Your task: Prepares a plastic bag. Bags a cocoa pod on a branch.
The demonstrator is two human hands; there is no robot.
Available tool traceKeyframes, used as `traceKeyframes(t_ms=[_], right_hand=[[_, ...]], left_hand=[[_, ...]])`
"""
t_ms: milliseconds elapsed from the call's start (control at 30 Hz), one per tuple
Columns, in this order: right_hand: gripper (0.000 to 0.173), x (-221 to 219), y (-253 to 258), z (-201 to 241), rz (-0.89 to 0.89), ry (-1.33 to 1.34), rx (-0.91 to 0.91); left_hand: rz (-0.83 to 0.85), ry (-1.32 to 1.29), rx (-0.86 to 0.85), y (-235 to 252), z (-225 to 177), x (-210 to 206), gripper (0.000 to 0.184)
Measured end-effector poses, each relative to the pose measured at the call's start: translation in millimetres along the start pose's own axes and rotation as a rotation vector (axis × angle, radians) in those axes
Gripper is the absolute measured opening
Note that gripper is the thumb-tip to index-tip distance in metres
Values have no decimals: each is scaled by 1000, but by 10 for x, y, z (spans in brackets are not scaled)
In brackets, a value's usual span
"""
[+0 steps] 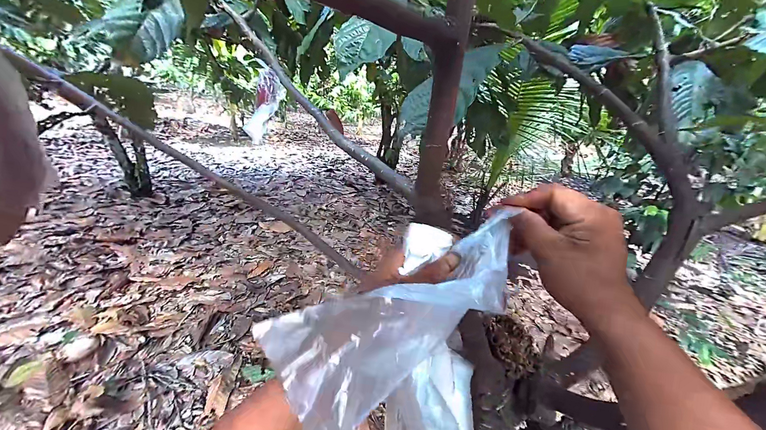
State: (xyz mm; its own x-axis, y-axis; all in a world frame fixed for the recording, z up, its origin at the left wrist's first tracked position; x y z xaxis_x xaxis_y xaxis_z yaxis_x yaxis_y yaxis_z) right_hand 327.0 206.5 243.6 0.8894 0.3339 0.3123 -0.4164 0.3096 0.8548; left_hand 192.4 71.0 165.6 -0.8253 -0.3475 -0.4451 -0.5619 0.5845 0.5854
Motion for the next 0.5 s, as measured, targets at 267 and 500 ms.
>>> traceKeyframes(t_ms=[267, 500], right_hand=[[17, 319, -43, 101, -62, 638, -319], [13, 482, 234, 494, 83, 211, -63]], left_hand=[[238, 303, -28, 47, 80, -25, 22], [282, 885, -709, 622, -639, 18, 16]])
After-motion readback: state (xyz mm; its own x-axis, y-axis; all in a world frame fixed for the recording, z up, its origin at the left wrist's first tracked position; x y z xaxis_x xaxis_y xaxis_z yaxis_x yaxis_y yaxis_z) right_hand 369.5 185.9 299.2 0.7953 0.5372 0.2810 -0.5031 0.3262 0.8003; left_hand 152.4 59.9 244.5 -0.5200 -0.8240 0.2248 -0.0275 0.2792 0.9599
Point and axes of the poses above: each hand's wrist, its own y-axis towards the middle knuckle, its own x-axis out of the back of the hand, z = x × y, the point moved 2 cm from there along y, towards the middle knuckle, and after that the axes turned 9 degrees about -z, right-handed, at the moved point
